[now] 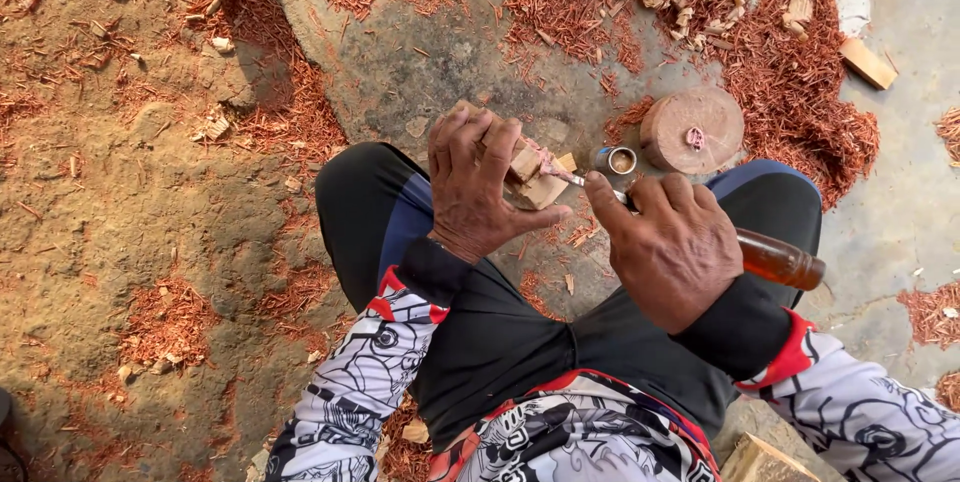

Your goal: Applying wood filler to a wooden furniture component and then shaping it with a carving tool.

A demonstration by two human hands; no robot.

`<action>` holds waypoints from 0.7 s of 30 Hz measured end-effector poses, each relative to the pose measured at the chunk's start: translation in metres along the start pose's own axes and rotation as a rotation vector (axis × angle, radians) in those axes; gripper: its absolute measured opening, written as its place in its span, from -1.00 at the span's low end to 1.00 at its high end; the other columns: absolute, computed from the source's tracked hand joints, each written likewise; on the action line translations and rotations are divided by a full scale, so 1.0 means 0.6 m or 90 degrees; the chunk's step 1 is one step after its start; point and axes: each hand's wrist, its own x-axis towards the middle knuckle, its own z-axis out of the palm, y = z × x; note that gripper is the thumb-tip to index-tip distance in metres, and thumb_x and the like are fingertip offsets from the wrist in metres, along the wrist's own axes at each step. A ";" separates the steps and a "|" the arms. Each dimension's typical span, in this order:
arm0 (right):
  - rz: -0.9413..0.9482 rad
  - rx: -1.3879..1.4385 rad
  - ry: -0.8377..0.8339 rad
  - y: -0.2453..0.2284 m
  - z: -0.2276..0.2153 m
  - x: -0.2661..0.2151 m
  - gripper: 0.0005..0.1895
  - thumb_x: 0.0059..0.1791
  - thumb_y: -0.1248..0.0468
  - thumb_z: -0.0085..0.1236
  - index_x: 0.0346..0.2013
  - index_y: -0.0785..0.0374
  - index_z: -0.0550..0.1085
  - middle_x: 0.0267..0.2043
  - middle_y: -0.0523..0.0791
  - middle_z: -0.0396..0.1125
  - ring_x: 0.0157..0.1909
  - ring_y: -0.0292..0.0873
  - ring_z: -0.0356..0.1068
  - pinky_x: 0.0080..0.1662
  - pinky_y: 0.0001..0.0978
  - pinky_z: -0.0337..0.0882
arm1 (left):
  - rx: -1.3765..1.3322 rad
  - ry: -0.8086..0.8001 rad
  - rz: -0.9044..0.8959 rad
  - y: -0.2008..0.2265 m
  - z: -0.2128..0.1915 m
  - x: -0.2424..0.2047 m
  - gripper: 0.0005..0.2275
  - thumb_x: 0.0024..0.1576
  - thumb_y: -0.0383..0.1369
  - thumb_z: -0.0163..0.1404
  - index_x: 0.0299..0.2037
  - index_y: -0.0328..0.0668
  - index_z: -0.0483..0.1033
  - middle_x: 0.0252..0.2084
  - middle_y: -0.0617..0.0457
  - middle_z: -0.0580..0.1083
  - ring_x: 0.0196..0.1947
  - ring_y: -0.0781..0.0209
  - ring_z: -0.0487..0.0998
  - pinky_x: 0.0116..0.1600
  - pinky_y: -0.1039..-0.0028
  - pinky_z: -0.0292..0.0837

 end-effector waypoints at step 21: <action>0.475 1.310 -0.180 -0.004 0.151 0.037 -0.80 0.09 0.11 0.04 -0.25 0.16 0.34 -0.54 -0.16 0.29 -0.57 -0.22 0.35 -0.55 -0.41 0.31 | 0.024 0.066 -0.089 0.000 0.024 0.003 0.02 -0.18 0.27 0.33 0.34 -0.18 0.11 0.25 -0.22 0.19 0.34 -0.31 0.16 0.45 -0.22 0.02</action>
